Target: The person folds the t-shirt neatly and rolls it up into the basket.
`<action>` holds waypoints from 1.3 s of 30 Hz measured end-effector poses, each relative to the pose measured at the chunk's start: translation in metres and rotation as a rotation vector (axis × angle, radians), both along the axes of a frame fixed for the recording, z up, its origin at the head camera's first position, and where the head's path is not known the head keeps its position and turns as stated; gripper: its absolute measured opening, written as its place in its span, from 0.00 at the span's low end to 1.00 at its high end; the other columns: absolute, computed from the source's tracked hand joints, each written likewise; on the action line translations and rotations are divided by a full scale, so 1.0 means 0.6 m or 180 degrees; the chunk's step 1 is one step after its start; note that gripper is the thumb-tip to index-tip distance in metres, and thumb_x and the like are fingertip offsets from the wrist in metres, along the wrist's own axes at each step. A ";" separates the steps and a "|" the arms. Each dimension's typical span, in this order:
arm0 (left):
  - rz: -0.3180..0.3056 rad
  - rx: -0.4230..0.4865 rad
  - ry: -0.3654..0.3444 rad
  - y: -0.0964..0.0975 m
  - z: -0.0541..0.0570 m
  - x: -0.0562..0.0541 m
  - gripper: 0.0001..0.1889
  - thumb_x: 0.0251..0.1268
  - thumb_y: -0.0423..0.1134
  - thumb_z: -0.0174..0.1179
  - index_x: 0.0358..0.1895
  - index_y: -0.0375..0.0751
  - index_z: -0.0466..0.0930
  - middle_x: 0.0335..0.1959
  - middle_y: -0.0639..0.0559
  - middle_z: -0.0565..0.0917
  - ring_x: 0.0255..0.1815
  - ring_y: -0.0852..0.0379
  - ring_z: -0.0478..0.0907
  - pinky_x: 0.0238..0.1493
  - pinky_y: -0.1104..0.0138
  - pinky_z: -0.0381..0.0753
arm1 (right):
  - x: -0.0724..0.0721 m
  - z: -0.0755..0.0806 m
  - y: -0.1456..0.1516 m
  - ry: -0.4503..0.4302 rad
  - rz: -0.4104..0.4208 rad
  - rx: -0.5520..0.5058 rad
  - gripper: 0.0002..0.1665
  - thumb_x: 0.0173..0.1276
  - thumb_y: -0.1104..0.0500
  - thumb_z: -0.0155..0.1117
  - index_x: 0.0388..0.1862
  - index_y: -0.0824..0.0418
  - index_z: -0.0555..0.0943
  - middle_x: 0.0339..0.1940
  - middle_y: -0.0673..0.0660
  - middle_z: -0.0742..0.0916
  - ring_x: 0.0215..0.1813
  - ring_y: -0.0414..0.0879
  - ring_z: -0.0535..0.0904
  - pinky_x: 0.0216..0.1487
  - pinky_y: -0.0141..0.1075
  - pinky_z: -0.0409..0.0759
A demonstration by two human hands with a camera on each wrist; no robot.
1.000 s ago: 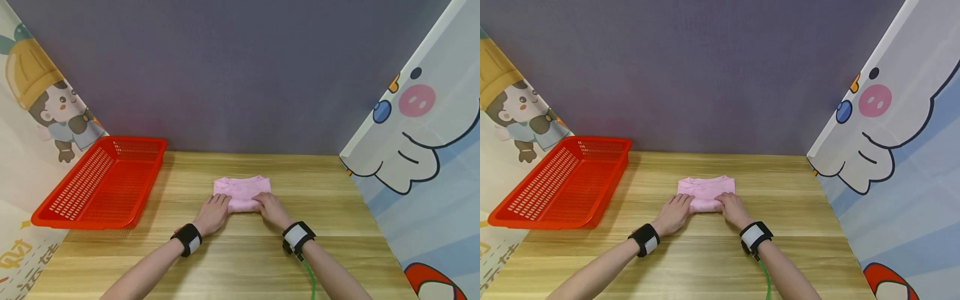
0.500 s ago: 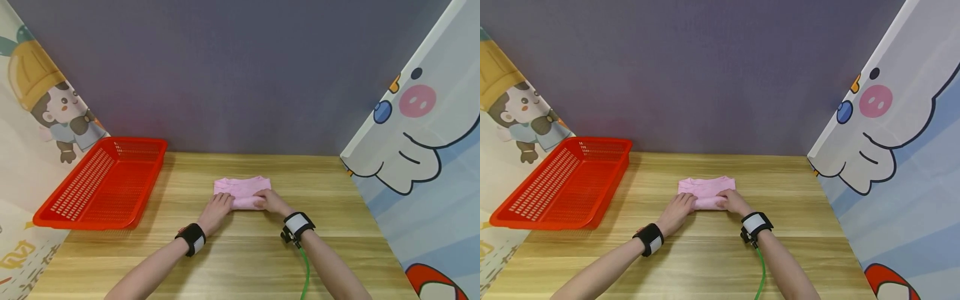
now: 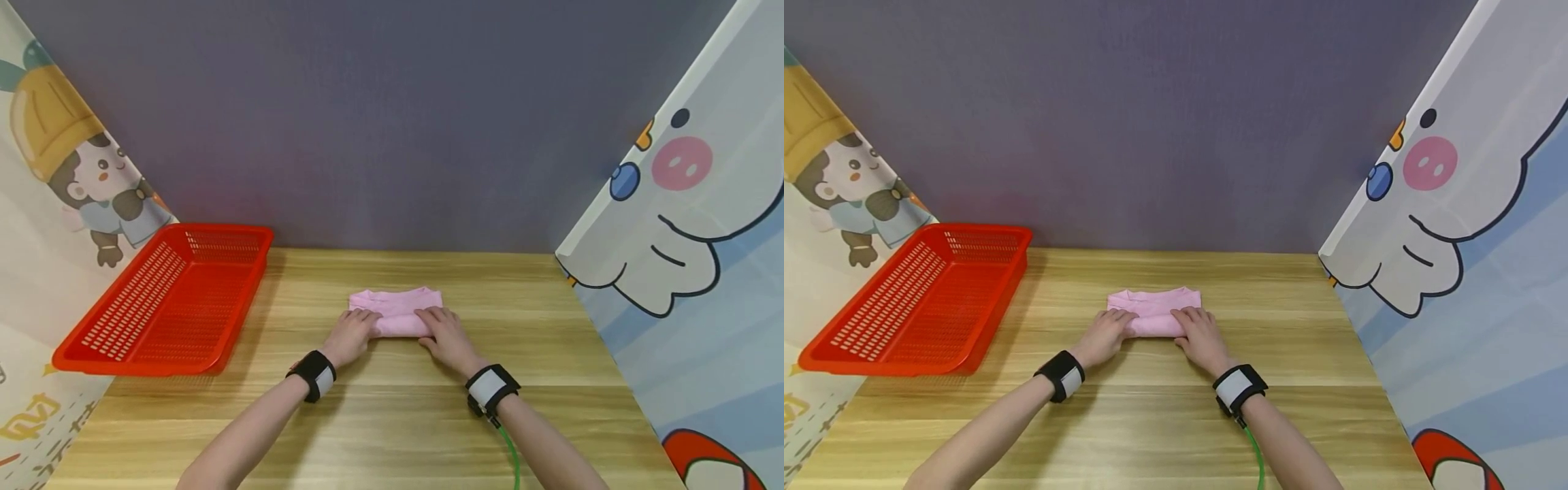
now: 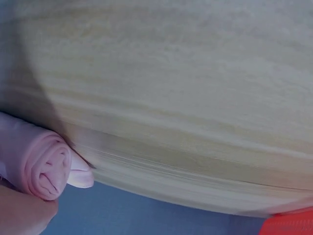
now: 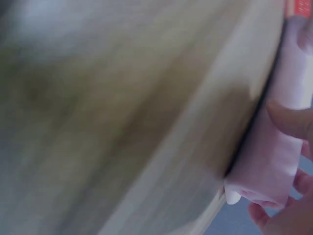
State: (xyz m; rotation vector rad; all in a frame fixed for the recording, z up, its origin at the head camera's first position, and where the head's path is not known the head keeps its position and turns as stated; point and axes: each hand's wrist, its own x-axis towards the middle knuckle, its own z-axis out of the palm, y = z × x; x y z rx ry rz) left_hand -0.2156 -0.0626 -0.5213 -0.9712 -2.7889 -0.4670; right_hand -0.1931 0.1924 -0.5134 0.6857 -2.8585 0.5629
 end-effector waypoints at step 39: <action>0.0115 -0.0455 0.0845 0.010 -0.021 -0.016 0.29 0.52 0.26 0.68 0.61 0.38 0.75 0.57 0.45 0.81 0.55 0.44 0.78 0.57 0.49 0.79 | -0.064 0.023 0.000 -0.0331 0.0163 0.0352 0.28 0.65 0.59 0.72 0.63 0.66 0.79 0.57 0.64 0.85 0.61 0.62 0.81 0.66 0.55 0.76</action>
